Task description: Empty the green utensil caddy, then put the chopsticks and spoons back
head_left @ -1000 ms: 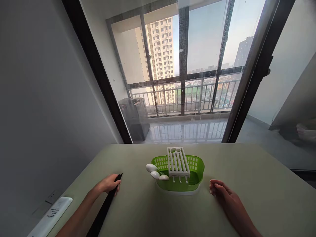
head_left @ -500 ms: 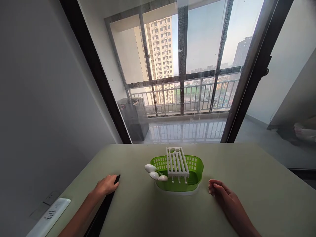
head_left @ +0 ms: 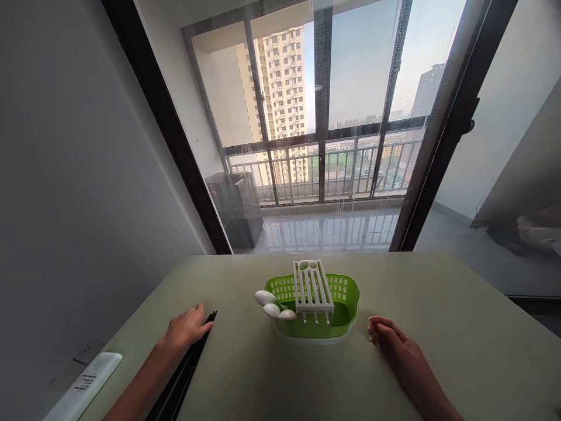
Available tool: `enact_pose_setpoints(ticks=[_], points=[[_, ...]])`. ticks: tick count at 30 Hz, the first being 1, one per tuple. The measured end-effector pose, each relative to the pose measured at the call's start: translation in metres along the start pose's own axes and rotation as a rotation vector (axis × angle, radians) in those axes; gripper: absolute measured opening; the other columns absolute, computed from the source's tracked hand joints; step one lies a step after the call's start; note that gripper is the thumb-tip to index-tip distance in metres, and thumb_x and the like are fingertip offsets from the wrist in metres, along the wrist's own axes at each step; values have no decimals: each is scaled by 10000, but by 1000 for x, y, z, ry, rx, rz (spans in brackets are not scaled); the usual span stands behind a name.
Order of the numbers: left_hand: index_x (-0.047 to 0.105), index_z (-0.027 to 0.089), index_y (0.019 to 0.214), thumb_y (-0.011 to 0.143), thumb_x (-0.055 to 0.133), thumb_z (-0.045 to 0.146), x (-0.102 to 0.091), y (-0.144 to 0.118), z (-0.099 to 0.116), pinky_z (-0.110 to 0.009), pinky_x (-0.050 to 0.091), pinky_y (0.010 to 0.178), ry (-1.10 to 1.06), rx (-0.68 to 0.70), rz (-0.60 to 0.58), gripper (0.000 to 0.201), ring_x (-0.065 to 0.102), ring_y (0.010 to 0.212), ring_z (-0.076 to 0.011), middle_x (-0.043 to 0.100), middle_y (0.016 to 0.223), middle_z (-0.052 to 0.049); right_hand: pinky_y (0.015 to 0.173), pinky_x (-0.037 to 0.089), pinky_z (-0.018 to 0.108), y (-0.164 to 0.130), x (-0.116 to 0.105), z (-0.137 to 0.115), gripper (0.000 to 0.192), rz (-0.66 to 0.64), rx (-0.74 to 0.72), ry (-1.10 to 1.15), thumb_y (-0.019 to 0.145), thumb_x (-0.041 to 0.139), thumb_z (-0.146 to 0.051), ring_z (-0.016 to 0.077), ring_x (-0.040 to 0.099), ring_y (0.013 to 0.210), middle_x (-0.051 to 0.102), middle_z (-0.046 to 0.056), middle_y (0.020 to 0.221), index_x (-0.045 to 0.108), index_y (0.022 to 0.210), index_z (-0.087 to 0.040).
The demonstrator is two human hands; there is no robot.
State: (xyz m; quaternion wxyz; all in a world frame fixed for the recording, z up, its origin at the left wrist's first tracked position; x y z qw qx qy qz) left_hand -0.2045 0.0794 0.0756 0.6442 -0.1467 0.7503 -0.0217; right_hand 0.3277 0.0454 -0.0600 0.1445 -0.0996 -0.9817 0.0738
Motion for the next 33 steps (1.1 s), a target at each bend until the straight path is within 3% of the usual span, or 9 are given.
enact_pose_setpoints(ticks=[3,5,7,10,13,16,21,25,33], points=[[559,158,1283,931,497,509,-15,-5,19,-454,498,959,-25,40,139,501,596,1256,-379,636,1340,-205,757,551,309,0,0,1,452,2,13,4,725,753,-628,215,652,783,715,35,839,753,938,-230],[492,190,1382,965,464,554,-31,-13,40,-439,462,1060,-185,135,268,554,526,1358,-343,564,1456,-170,758,549,299,-1,0,2,443,-8,20,24,735,755,-618,209,647,787,712,31,846,751,951,-231],[461,232,1419,982,463,577,-47,-26,66,-411,480,1068,-443,283,347,556,548,1343,-309,552,1480,-129,764,544,283,-1,1,4,424,-22,25,52,758,753,-602,199,640,794,708,22,853,749,969,-234],[441,271,1449,992,510,529,-69,-52,111,-422,465,1108,-666,561,356,529,531,1361,-299,501,1531,-115,780,537,269,-2,1,5,396,-31,26,75,787,749,-583,190,635,811,703,14,859,745,983,-239],[435,266,1455,913,654,517,-87,-78,150,-439,448,1130,-681,815,399,636,511,1375,-310,504,1514,-136,779,537,280,-2,1,3,400,-27,10,52,786,743,-590,197,639,809,704,21,856,747,974,-236],[489,272,1404,797,786,510,-95,-87,176,-435,494,1068,-583,932,462,717,598,1269,-304,609,1397,-120,762,544,299,-2,1,1,432,-18,1,13,770,738,-614,209,649,796,710,32,849,753,960,-227],[648,253,1183,795,786,527,-105,-78,200,-350,560,813,-418,1033,579,495,715,997,-246,754,1126,-73,762,542,294,-2,2,-1,424,-27,-6,25,771,747,-608,205,644,794,703,32,809,765,947,-223],[701,233,1022,849,741,526,-109,-69,213,-288,509,651,-291,1090,597,343,716,802,-200,768,916,-44,765,531,270,-1,3,2,410,-39,4,39,785,747,-602,189,635,802,704,25,816,768,953,-229],[746,234,897,1006,616,350,-105,-67,218,-250,487,649,-274,1189,621,205,718,732,-138,779,868,-10,768,551,322,1,3,-1,474,-26,-12,-42,728,746,-647,221,654,781,712,39,810,765,933,-219]])
Point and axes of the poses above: each hand's wrist, its own y-axis towards the middle knuckle, its own x-axis out of the palm, z = x × y, the point moved 7 cm from there along y, towards the middle knuckle
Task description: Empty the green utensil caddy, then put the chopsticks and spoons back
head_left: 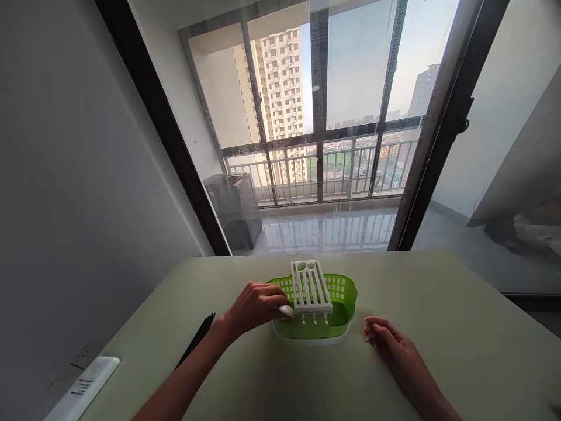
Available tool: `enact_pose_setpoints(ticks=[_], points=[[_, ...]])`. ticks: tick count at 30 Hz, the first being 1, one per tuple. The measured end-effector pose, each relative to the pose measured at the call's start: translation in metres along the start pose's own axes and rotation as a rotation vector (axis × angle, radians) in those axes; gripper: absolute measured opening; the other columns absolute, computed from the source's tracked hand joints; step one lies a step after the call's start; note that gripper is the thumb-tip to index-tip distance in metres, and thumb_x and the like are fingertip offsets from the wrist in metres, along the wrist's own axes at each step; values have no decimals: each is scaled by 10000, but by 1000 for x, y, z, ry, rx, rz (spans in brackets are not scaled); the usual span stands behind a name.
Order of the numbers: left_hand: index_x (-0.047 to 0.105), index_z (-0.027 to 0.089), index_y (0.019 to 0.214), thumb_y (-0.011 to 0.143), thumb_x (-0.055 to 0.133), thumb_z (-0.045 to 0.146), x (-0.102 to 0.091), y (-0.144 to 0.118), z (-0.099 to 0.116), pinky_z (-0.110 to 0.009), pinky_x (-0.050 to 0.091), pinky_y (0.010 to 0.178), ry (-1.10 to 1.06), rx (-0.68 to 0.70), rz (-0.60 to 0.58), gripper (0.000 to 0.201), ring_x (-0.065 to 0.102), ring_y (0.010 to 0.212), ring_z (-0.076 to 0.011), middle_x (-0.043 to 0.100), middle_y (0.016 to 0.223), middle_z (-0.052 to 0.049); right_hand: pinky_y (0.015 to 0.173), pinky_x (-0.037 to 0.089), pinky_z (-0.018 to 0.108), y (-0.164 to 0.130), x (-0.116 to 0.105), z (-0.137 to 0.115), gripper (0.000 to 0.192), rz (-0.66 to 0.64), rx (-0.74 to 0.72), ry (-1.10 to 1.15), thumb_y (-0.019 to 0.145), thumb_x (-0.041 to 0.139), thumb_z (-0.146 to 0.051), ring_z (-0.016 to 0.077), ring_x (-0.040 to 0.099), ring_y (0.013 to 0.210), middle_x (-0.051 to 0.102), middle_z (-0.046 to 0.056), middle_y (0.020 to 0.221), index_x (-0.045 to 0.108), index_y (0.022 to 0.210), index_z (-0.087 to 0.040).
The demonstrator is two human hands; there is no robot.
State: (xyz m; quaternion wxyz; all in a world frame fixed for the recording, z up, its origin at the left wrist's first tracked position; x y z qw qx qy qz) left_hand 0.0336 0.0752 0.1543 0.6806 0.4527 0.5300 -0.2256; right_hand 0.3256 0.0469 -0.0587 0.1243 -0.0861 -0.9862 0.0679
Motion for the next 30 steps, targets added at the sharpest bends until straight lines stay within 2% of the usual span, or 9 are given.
enact_pose_setpoints(ticks=[4,8,12,16,22,26,30], points=[[755,222,928,1029,578,345,1,-4,0,-261,520,708,-50,11,36,238,726,765,-149,783,912,-32,774,552,317,-1,0,-1,478,-4,5,-6,734,737,-647,219,661,786,717,38,819,761,947,-220],[767,230,971,1025,580,370,-13,-7,-11,-247,539,744,-165,-76,111,240,728,806,-150,771,929,-48,762,555,317,0,-1,0,500,15,13,-14,712,741,-662,222,665,783,721,43,830,761,938,-215],[775,234,952,982,644,424,-35,-10,-24,-225,532,709,-196,-190,248,233,701,764,-132,755,904,-33,769,547,311,1,0,2,491,1,16,-12,726,736,-656,218,657,791,712,37,821,759,944,-217],[767,226,860,971,637,484,-48,-18,-38,-213,494,637,-85,-386,431,308,646,673,-115,740,818,-14,774,526,289,1,1,4,446,-32,10,10,783,713,-631,205,640,811,705,26,829,756,965,-225],[578,192,574,931,651,490,-46,-24,-49,-217,363,519,90,-587,621,470,445,488,-85,560,534,46,787,518,296,0,0,4,443,-37,0,0,792,711,-627,212,639,808,698,23,805,758,971,-225],[547,196,566,909,663,494,-45,-22,-55,-229,331,534,149,-622,666,469,378,500,-90,475,518,60,772,518,292,-1,2,2,435,-34,0,5,789,716,-628,211,633,802,702,24,801,765,951,-227],[570,198,587,907,666,497,-45,-20,-60,-229,338,547,176,-617,664,449,394,515,-94,491,535,52,756,522,295,0,3,2,447,-33,10,22,766,736,-638,213,635,798,710,31,803,770,936,-226]])
Point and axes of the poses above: each hand's wrist, its own y-axis towards the middle knuckle, its own x-axis out of the palm, z = x × y, the point moved 7 cm from there along y, towards the middle knuckle
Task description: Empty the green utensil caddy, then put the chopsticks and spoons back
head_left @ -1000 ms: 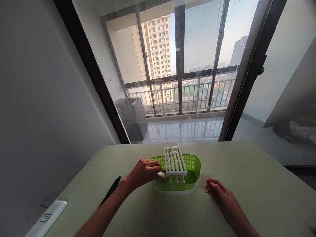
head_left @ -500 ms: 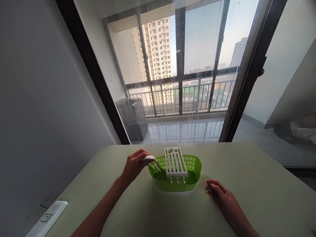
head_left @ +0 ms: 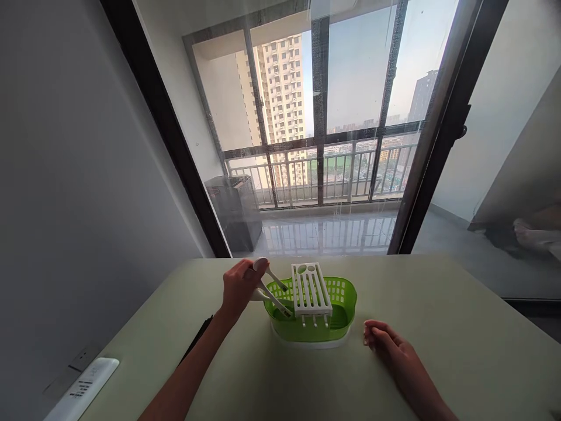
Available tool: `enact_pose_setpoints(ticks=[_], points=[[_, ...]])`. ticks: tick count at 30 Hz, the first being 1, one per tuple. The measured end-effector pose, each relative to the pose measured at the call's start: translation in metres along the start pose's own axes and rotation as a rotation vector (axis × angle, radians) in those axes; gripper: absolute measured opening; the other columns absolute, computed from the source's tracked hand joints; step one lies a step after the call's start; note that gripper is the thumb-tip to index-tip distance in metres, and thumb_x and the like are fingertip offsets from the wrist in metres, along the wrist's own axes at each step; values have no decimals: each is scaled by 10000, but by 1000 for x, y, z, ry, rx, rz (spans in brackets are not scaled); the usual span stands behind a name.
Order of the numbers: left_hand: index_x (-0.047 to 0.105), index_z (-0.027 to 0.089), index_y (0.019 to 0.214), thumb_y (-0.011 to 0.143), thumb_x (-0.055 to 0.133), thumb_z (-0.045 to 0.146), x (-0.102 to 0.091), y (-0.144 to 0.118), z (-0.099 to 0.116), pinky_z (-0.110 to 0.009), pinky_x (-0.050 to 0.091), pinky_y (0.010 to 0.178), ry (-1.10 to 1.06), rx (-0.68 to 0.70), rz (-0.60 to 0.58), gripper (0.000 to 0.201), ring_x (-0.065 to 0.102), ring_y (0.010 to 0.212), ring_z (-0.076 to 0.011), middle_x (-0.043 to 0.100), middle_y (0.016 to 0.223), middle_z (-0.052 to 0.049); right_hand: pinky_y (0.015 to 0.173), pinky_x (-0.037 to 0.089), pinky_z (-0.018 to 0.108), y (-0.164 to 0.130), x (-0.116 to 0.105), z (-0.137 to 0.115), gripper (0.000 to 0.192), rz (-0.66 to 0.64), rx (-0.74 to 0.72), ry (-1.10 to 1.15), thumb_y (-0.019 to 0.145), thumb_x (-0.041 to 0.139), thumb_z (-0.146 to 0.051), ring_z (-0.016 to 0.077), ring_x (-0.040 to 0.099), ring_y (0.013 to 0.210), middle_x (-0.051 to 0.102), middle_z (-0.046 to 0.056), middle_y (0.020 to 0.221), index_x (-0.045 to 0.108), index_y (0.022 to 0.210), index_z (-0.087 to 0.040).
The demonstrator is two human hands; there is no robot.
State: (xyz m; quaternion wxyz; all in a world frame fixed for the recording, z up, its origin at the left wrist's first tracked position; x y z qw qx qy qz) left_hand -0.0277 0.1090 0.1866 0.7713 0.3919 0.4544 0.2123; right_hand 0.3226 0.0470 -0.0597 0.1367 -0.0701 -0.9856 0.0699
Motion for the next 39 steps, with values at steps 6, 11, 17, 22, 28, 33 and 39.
enact_pose_setpoints(ticks=[6,11,17,22,28,33,39], points=[[610,198,615,902,689,474,-1,5,3,-226,356,561,8,4,12,406,419,519,-94,527,545,49,763,512,281,0,0,0,439,-10,-6,-16,778,733,-638,209,635,811,712,25,795,771,935,-230],[601,199,591,882,708,470,-6,13,8,-223,343,528,3,-9,40,412,389,483,-86,504,502,59,758,509,289,2,0,2,439,-19,-14,-5,786,724,-642,210,628,806,707,23,793,765,942,-234],[633,197,613,874,711,519,-12,27,16,-215,331,498,-8,-7,66,422,373,472,-81,506,497,59,770,516,291,1,0,1,457,-18,-8,-34,792,706,-651,215,633,815,710,27,808,758,954,-227],[630,197,613,854,728,540,-18,47,23,-210,347,503,-18,-3,88,431,399,463,-79,503,478,65,782,537,325,0,-1,-1,459,-5,-12,-42,785,708,-639,237,657,818,720,42,816,764,957,-218],[641,200,635,795,779,505,-46,68,22,-207,391,503,-78,-136,181,371,447,424,-82,520,458,75,753,543,336,3,-1,0,443,-1,-34,-41,768,722,-626,236,657,782,719,42,782,776,937,-220],[662,188,665,797,760,524,-72,71,4,-200,413,472,-222,-366,223,374,498,461,-96,579,534,55,767,530,325,3,-2,2,434,-9,-34,-47,790,711,-625,230,646,797,713,38,798,774,947,-225],[626,180,606,799,745,573,-87,50,-44,-216,378,427,-249,-592,112,454,468,421,-101,544,488,48,770,499,294,5,-1,7,421,-43,-25,-60,826,678,-632,210,616,797,690,17,785,757,955,-239]])
Point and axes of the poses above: each hand's wrist, its own y-axis towards the middle knuckle, its own x-axis out of the palm, z = x × y, the point moved 7 cm from there along y, towards the middle knuckle
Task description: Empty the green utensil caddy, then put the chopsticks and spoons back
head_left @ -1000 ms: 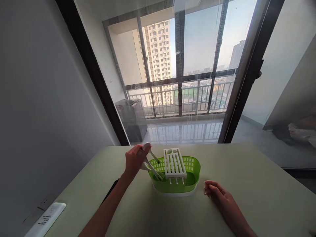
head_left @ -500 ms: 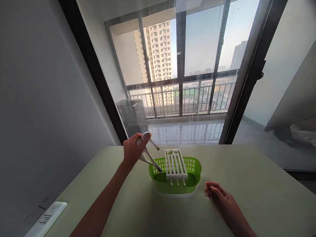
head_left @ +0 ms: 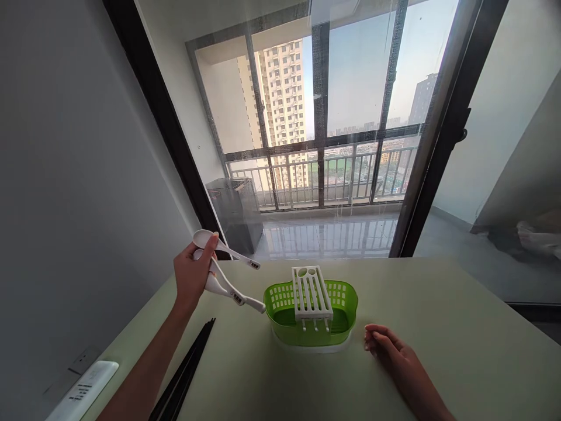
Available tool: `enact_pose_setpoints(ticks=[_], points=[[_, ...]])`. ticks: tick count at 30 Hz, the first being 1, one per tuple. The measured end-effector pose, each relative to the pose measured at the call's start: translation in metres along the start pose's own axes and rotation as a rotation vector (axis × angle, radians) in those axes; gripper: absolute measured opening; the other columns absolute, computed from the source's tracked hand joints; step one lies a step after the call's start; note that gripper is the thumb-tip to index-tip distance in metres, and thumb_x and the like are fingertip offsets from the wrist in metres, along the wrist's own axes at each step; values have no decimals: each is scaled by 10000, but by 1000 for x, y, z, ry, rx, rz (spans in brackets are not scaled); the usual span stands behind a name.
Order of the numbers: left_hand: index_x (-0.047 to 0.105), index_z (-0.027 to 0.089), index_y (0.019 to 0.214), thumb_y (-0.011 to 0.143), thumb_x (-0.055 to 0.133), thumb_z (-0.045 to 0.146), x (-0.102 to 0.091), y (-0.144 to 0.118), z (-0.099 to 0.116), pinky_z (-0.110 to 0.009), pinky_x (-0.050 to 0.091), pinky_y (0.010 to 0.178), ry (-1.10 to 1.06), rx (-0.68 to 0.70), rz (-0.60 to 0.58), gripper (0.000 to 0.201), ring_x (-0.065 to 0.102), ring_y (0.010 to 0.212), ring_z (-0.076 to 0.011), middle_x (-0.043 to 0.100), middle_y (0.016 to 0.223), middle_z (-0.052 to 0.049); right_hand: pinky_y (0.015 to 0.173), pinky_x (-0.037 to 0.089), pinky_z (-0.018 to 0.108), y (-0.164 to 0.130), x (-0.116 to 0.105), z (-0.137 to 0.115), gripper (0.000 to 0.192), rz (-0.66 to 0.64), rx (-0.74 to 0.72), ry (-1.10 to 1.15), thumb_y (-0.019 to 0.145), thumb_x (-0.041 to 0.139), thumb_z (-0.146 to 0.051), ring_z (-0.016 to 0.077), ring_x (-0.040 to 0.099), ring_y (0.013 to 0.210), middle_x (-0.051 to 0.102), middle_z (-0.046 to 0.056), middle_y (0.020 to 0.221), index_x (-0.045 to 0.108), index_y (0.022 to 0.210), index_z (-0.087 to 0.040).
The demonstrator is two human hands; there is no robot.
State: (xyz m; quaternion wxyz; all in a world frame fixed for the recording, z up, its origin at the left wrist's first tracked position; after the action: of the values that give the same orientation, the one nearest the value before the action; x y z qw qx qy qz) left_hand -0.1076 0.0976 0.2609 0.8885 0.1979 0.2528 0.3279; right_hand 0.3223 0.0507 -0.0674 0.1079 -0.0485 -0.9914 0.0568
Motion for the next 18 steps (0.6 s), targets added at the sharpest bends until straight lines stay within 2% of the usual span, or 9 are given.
enact_pose_setpoints(ticks=[3,8,15,18], points=[[614,186,603,782,747,600,-9,-8,-36,-217,376,418,56,-103,-76,470,472,401,-107,529,456,53,786,496,298,0,0,1,413,-13,3,10,835,670,-624,211,619,813,699,17,810,754,967,-242],[603,197,615,764,727,641,-14,-38,-87,-224,368,401,95,-220,-206,484,471,362,-119,499,422,60,779,516,321,-2,0,-5,443,17,9,-38,795,678,-643,232,631,821,701,31,806,759,943,-233],[588,205,663,676,769,661,-3,-67,-128,-232,327,414,49,-375,-489,491,401,389,-110,454,467,77,762,532,331,-1,-1,-7,481,42,10,-47,756,692,-669,235,645,795,719,45,816,762,940,-230],[616,194,697,674,757,683,7,-75,-140,-227,298,447,73,-360,-631,509,398,440,-111,453,507,73,748,535,327,-1,-1,-6,496,41,14,-38,740,701,-681,235,650,796,729,53,842,760,932,-227]])
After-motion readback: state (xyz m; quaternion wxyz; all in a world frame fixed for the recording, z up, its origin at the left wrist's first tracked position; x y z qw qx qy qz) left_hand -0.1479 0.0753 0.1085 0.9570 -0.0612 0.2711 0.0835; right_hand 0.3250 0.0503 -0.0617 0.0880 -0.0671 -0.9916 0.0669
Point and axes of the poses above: each hand's wrist, its own y-axis towards the middle knuckle, its own x-axis out of the palm, z = x × y, the point moved 7 cm from there along y, towards the middle knuckle
